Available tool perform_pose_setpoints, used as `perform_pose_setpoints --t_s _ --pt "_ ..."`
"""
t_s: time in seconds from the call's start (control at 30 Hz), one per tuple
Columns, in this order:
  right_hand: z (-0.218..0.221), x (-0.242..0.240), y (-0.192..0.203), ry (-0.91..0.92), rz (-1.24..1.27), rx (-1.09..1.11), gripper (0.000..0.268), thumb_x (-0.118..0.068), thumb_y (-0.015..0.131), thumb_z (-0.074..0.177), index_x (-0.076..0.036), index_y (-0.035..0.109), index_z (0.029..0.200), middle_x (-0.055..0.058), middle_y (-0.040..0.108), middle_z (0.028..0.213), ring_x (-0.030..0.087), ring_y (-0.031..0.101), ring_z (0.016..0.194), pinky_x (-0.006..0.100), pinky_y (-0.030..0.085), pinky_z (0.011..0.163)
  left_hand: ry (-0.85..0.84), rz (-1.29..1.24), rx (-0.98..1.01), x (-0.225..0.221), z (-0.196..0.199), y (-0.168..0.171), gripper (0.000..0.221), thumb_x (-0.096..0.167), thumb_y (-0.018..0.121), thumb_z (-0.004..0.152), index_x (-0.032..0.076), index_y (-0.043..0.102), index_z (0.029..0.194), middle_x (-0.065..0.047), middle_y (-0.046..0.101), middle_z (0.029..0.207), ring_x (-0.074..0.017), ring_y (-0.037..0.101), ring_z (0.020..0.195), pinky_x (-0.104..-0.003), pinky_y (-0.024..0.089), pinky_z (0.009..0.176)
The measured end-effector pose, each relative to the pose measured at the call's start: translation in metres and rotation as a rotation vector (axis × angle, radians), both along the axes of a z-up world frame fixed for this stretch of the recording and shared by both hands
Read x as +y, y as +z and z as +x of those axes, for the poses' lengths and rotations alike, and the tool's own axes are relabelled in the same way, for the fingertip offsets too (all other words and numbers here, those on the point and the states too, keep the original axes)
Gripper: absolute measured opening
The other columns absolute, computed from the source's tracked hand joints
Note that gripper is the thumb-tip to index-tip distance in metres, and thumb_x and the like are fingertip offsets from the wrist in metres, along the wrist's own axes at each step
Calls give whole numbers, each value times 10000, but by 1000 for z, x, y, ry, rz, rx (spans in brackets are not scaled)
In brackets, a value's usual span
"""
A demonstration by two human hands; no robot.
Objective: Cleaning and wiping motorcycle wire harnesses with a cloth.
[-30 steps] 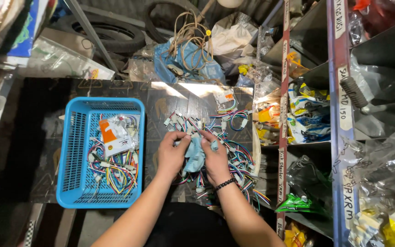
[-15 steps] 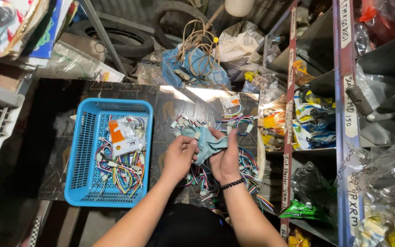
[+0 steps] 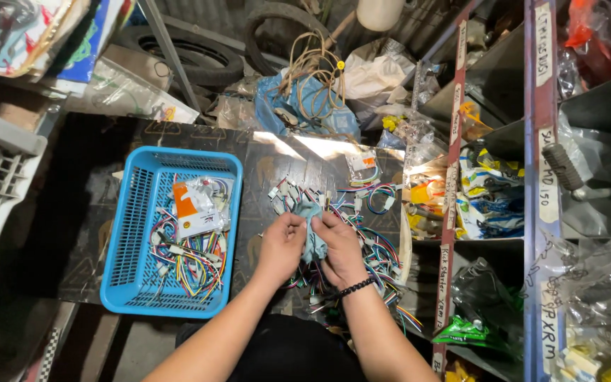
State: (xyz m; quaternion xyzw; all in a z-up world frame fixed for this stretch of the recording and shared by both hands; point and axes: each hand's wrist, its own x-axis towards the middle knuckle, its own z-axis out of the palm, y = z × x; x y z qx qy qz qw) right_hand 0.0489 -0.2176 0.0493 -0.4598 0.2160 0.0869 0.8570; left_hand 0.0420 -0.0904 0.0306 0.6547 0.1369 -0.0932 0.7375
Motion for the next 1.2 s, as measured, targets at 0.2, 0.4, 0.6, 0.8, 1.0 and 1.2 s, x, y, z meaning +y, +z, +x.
perform_pose_setpoints --t_s 0.2,0.4,0.6,0.8,1.0,1.2 --pt "5 4 -3 -8 -118 6 184 -144 711 944 22 718 1024 122 750 774 180 738 696 309 607 654 -28 47 -9 -7 -4 -1 133 68 660 930 -13 701 1028 -86 659 698 -115 599 558 -268 516 516" --pt "8 13 7 -38 -129 45 351 -375 713 951 -24 715 965 135 755 745 171 732 650 300 592 642 -40 167 -39 -8 -7 3 100 95 673 913 37 719 979 -86 688 662 -126 617 532 -280 490 496" --pt "10 16 24 51 -36 -3 205 -229 698 970 -26 703 942 84 732 733 143 707 633 253 570 618 -39 126 -35 -1 -10 7 92 45 644 908 38 707 974 -52 629 646 -94 572 545 -257 479 518" --pt "10 19 54 27 35 -39 177 -166 683 986 -62 672 844 50 669 687 130 641 623 252 539 670 -16 -26 0 -13 -7 0 96 56 592 949 6 663 990 -35 611 692 -99 558 578 -248 464 540" --pt "14 12 45 -24 -13 64 178 -150 800 884 -5 703 847 111 693 644 201 702 575 296 570 580 -121 -59 -33 -5 -5 -13 81 59 577 976 14 645 985 12 574 654 -58 522 539 -192 401 499" --pt "10 10 29 -193 -95 92 299 -152 814 888 -13 609 722 92 644 575 175 675 539 250 542 544 -157 -12 -40 2 0 -30 125 86 697 924 17 700 1028 -29 667 655 -49 556 506 -197 423 470"
